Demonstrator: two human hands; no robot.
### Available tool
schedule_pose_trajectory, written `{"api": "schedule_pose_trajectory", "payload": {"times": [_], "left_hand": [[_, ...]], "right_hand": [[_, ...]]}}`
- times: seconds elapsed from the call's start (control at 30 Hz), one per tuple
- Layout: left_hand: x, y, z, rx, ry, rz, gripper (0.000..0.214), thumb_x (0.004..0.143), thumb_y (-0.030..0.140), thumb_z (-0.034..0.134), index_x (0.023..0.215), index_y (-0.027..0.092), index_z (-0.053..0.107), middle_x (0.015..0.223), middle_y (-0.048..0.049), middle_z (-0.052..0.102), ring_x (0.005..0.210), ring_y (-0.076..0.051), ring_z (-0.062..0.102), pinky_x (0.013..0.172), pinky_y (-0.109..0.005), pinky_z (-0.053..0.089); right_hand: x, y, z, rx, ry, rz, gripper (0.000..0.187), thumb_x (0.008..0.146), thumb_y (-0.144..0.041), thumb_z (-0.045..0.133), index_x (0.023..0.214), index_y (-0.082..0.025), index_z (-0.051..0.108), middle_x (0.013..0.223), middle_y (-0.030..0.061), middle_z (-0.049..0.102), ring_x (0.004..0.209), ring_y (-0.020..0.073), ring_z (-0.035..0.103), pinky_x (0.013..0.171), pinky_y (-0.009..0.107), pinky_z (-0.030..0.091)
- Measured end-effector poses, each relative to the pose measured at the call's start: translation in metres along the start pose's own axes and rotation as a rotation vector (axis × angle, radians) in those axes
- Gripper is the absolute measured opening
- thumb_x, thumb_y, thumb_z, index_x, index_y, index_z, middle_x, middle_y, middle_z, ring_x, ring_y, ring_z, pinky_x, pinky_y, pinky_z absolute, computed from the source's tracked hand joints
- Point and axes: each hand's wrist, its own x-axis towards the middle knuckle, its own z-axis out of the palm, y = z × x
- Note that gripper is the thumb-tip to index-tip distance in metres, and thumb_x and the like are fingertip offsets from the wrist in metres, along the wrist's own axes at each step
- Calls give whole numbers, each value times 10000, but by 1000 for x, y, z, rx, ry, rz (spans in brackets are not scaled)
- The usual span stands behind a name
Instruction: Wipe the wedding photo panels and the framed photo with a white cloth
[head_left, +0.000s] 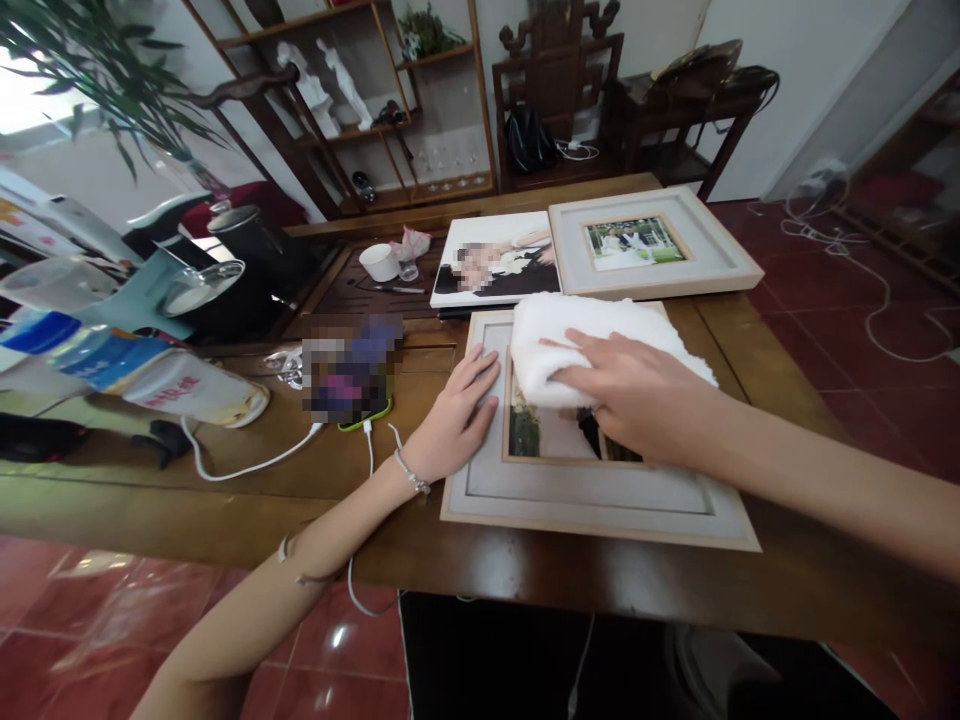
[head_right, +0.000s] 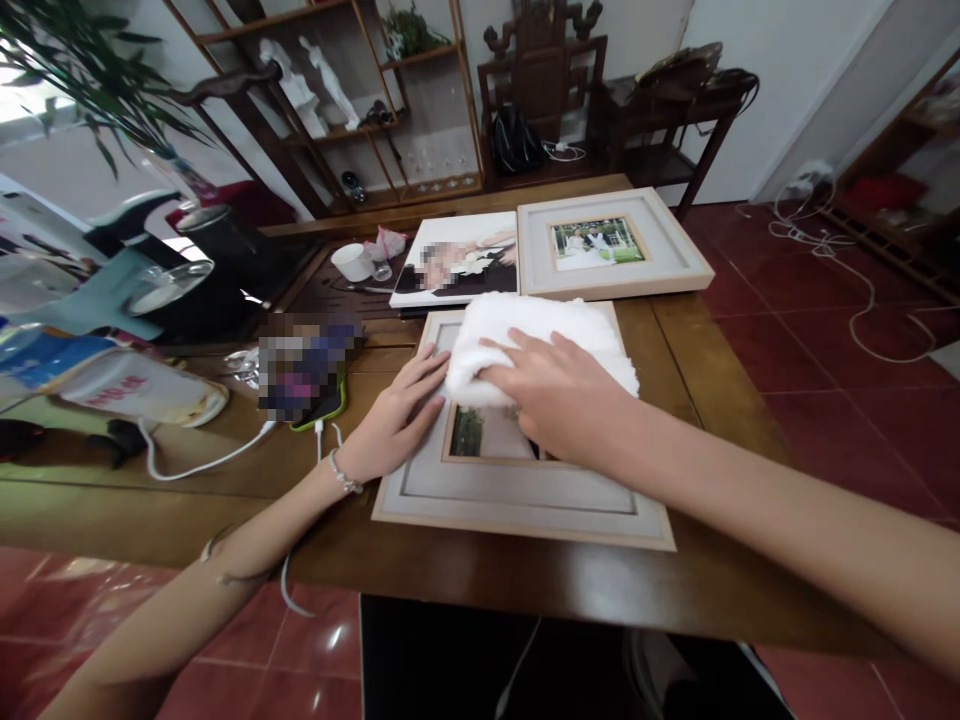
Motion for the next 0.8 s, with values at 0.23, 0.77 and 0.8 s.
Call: {"api": "schedule_pose_trajectory", "payload": {"times": [0.23, 0.77, 0.8], "left_hand": [[0, 1, 0, 2, -6, 3, 442, 922, 180, 419, 1363, 171, 411, 1430, -124, 408, 1400, -268, 226, 1118, -559, 250], [2, 2, -2, -4, -24, 7, 440, 916, 173, 411, 1355, 201, 425, 1413, -116, 417, 1409, -266, 199, 1127, -556, 242], [2, 2, -2, -4, -28, 7, 441, 914, 167, 409, 1353, 199, 428, 1414, -116, 415, 1411, -266, 193, 1127, -555, 243]], "right_hand": [[24, 13, -19, -142, 141, 57, 493, 744, -16, 492, 1211, -159, 556, 1509, 84, 253, 1364, 344, 230, 1034, 563, 301], [1, -35, 19, -25, -205, -62, 471, 680, -41, 551, 1132, -156, 612, 1482, 122, 301, 1346, 429, 208, 961, 731, 235], [-3, -41, 10, 17, -270, -66, 487, 661, -46, 570, 1132, -161, 613, 1478, 122, 310, 1341, 429, 225, 955, 724, 258]]}}
